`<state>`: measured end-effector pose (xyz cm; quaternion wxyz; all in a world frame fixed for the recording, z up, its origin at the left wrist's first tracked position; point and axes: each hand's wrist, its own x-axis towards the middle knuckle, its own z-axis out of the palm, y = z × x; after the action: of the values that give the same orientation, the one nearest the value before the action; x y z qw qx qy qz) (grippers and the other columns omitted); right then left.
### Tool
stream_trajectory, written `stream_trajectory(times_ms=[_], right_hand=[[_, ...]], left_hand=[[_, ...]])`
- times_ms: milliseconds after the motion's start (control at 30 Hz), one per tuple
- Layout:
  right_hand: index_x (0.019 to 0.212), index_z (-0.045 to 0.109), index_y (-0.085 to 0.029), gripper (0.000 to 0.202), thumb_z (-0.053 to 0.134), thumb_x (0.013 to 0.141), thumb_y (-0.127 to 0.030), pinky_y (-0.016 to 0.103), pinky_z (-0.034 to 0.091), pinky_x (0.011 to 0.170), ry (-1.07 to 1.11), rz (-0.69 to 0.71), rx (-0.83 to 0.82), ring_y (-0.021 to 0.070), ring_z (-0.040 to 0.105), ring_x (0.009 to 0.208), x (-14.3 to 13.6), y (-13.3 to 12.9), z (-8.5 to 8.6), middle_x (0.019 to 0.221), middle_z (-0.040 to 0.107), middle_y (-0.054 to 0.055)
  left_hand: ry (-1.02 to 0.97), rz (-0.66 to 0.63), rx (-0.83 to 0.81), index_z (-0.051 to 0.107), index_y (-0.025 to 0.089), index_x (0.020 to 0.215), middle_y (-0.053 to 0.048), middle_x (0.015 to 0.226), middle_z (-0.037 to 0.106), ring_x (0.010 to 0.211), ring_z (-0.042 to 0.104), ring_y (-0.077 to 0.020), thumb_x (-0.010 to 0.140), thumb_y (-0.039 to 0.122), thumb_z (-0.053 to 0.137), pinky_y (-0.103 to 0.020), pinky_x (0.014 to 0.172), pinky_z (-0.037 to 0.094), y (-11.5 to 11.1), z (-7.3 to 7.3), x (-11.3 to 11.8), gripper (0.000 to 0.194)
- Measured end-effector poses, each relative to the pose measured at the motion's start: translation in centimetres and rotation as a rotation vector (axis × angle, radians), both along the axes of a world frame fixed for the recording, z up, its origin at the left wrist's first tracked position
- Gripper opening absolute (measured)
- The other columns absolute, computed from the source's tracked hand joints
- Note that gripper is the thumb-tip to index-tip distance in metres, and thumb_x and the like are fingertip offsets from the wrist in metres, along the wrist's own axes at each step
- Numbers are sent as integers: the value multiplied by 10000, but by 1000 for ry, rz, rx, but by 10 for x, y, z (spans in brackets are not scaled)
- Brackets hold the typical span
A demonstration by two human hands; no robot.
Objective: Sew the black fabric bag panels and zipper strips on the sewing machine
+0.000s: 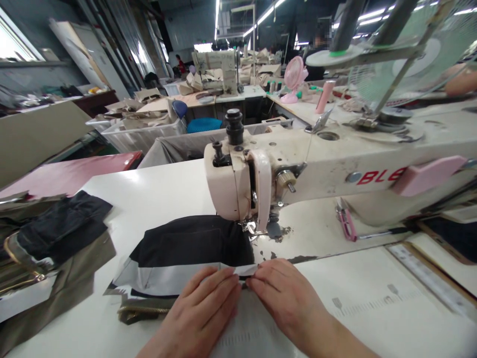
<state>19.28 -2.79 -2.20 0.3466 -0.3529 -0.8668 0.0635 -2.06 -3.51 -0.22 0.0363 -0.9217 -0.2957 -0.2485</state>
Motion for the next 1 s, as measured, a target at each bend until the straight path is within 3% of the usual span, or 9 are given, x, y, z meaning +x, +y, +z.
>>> stream_trajectory(times_ms=[133, 267, 400, 533, 700, 867, 933, 1000], right_hand=[[879, 630, -129, 206, 433, 936, -141, 310, 404, 700, -11, 5, -9, 171, 516, 756, 1, -1, -2, 790, 622, 49], [861, 618, -138, 147, 479, 905, -119, 315, 389, 696, -49, -17, -12, 174, 497, 753, 1, -3, -2, 784, 604, 45], [849, 623, -141, 140, 491, 893, -121, 305, 380, 640, -72, -35, 33, 174, 476, 705, 1, -4, 1, 724, 570, 41], [824, 627, -134, 186, 460, 904, -118, 308, 400, 630, -49, -35, 47, 178, 482, 703, 1, -3, 6, 722, 568, 52], [850, 623, -130, 191, 442, 910, -112, 340, 436, 695, -28, -22, 67, 199, 515, 795, 1, -2, 5, 833, 606, 79], [812, 600, -127, 228, 404, 928, -122, 348, 442, 698, -24, -3, 69, 198, 525, 792, 0, 0, 2, 829, 607, 75], [782, 590, -133, 216, 427, 923, -128, 346, 437, 686, -11, -4, 65, 198, 526, 789, 0, 0, 2, 826, 604, 74], [764, 584, -135, 180, 471, 904, -119, 339, 427, 668, -10, -5, 66, 195, 520, 777, 1, -1, 2, 815, 597, 67]], left_hand=[[161, 76, -15, 532, 156, 1249, -31, 1262, 585, 1191, 490, -182, 942, 308, 412, -324, 1069, 323, 0, 0, 2, 363], [223, 200, 82, 534, 163, 1253, -21, 1306, 556, 1150, 515, -164, 926, 459, 407, -287, 1085, 265, -3, 3, 11, 459], [289, 252, 102, 524, 122, 1266, -83, 1315, 543, 1107, 541, -211, 882, 540, 438, -317, 1001, 361, -6, 0, 18, 574], [363, 213, -14, 398, 130, 1367, -92, 1385, 464, 1116, 547, -260, 849, 467, 536, -406, 953, 434, -1, -1, 18, 634], [388, 51, -88, 272, 107, 1419, -86, 1477, 307, 1311, 369, -257, 863, 382, 541, -448, 1078, 338, 6, 5, 15, 676], [275, -57, -194, 238, 121, 1426, -69, 1463, 346, 1345, 313, -209, 896, 270, 470, -413, 1116, 281, 7, 5, 9, 597], [115, -1, -262, 244, 149, 1417, -64, 1432, 399, 1313, 359, -177, 924, 242, 392, -356, 1088, 336, 9, 8, 7, 524], [-7, 173, -347, 327, 185, 1367, -71, 1355, 476, 1230, 445, -184, 928, 205, 373, -346, 1011, 416, 15, 13, 9, 442]])
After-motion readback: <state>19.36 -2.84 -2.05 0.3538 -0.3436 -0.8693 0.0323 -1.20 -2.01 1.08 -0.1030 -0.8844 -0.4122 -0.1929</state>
